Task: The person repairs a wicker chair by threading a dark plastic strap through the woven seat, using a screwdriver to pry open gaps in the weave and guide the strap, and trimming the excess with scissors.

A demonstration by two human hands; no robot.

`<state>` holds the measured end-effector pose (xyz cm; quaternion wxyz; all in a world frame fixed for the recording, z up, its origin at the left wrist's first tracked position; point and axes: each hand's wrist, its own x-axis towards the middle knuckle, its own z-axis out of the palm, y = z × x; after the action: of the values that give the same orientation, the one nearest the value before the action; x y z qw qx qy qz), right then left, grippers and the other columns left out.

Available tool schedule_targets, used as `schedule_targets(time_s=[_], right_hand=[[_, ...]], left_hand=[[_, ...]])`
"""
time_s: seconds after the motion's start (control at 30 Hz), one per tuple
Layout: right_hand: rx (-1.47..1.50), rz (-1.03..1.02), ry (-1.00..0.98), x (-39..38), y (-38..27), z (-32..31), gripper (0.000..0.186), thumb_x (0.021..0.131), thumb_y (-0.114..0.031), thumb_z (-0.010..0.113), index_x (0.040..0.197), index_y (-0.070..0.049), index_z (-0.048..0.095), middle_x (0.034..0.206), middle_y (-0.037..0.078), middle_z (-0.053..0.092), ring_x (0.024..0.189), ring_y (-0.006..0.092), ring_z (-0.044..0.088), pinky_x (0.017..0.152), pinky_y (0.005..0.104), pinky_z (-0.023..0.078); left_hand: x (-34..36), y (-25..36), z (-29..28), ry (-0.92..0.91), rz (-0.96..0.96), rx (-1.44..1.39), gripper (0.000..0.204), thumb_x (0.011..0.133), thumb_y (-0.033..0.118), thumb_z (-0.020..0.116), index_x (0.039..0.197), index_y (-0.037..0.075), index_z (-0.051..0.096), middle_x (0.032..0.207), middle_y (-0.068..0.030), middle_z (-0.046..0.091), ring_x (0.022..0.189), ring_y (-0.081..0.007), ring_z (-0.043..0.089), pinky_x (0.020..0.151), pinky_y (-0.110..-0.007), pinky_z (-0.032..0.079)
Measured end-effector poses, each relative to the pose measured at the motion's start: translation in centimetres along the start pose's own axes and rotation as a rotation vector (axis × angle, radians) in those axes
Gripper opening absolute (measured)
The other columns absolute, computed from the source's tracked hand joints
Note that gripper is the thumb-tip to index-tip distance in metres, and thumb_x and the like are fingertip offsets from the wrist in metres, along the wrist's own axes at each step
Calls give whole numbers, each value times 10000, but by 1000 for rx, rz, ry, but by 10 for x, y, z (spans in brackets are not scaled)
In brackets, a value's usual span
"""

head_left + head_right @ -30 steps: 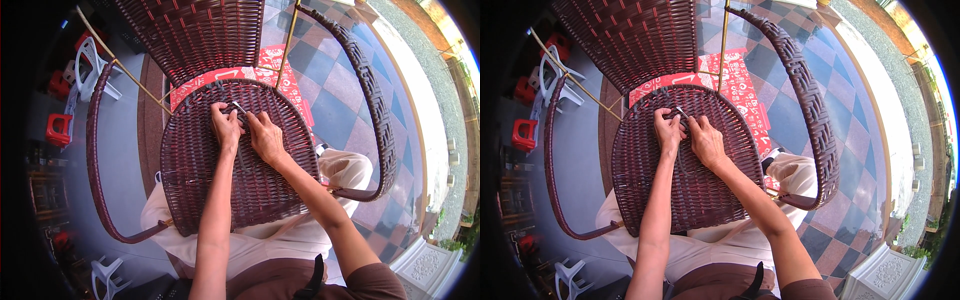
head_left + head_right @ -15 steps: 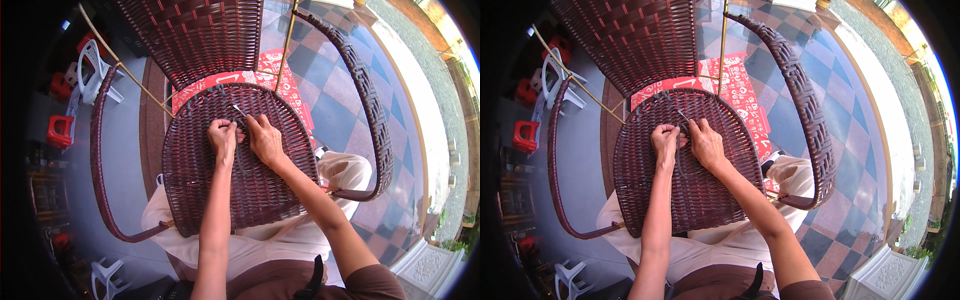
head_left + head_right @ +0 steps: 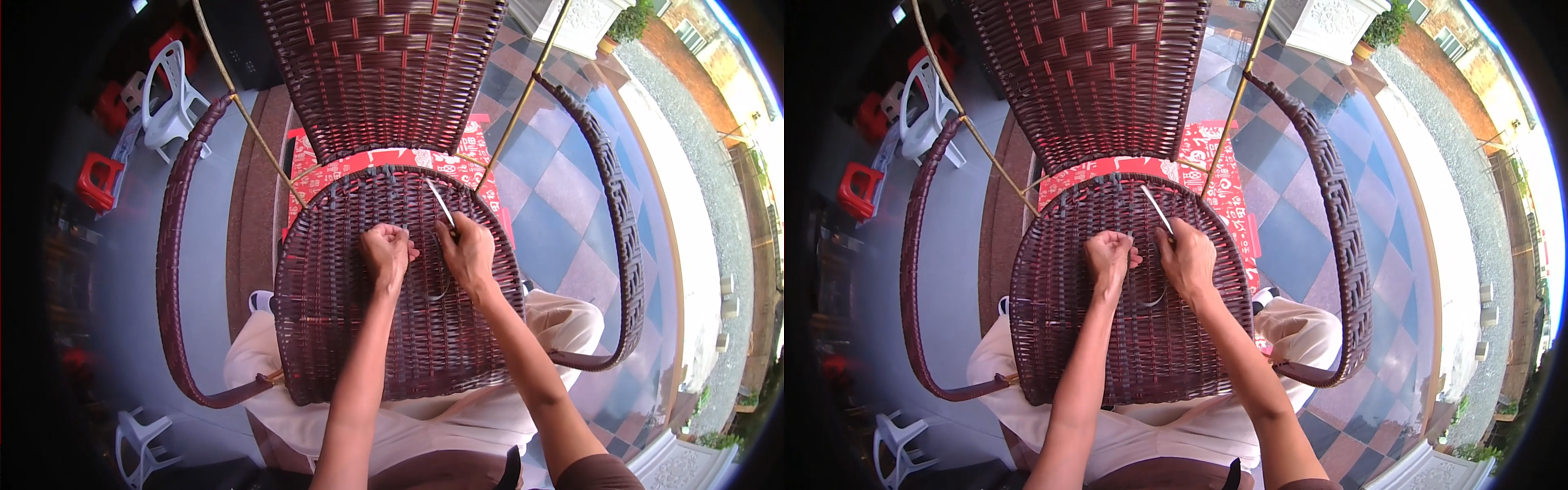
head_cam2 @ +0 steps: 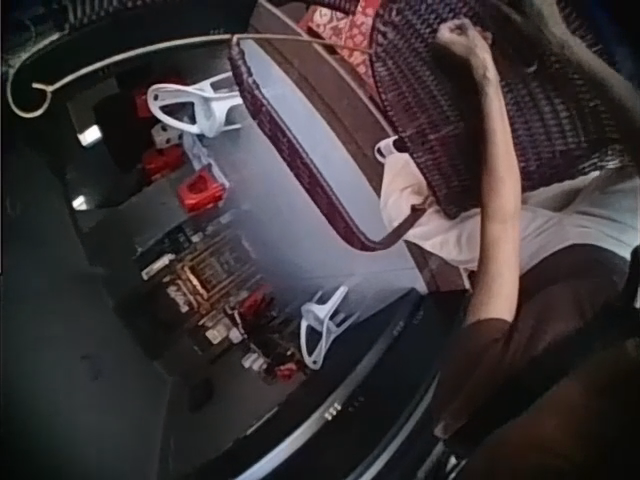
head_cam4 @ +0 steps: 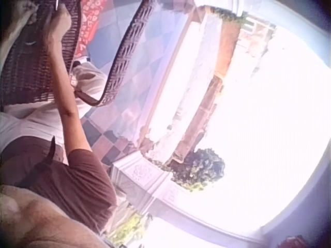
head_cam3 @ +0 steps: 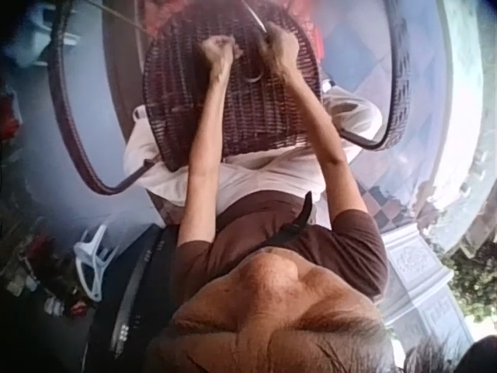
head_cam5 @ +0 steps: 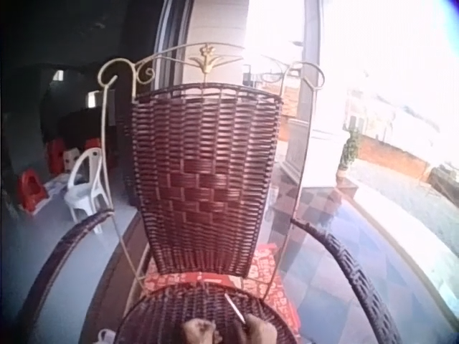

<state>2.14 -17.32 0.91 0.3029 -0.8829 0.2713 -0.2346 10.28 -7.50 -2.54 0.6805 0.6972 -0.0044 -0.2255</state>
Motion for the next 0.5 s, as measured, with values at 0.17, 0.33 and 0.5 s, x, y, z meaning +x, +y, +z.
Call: schedule_targets(time_s=[0.17, 0.33, 0.5], right_hand=[[-31, -222, -40, 50, 0, 25, 108, 753, -129, 603, 756, -26, 571, 795, 137, 552, 711, 358, 565, 612, 445, 454], [-74, -240, -144, 54, -1, 39, 72, 742, -108, 611, 773, -46, 594, 833, 118, 545, 732, 352, 566, 615, 439, 458], [-63, -227, -127, 54, 4, 45, 82, 736, -109, 616, 779, -40, 608, 847, 122, 555, 744, 353, 570, 633, 440, 463]], left_hand=[[-4, 0, 5, 7, 15, -29, 72, 805, -12, 543, 755, -65, 547, 575, -88, 565, 444, -145, 559, 401, -242, 469], [0, -7, 1, 18, -3, -67, 78, 816, -17, 539, 750, -59, 548, 569, -77, 555, 426, -136, 551, 389, -234, 452], [1, -10, 3, 1, 5, -88, 79, 817, -24, 534, 750, -63, 547, 575, -76, 555, 438, -138, 560, 388, -232, 449]])
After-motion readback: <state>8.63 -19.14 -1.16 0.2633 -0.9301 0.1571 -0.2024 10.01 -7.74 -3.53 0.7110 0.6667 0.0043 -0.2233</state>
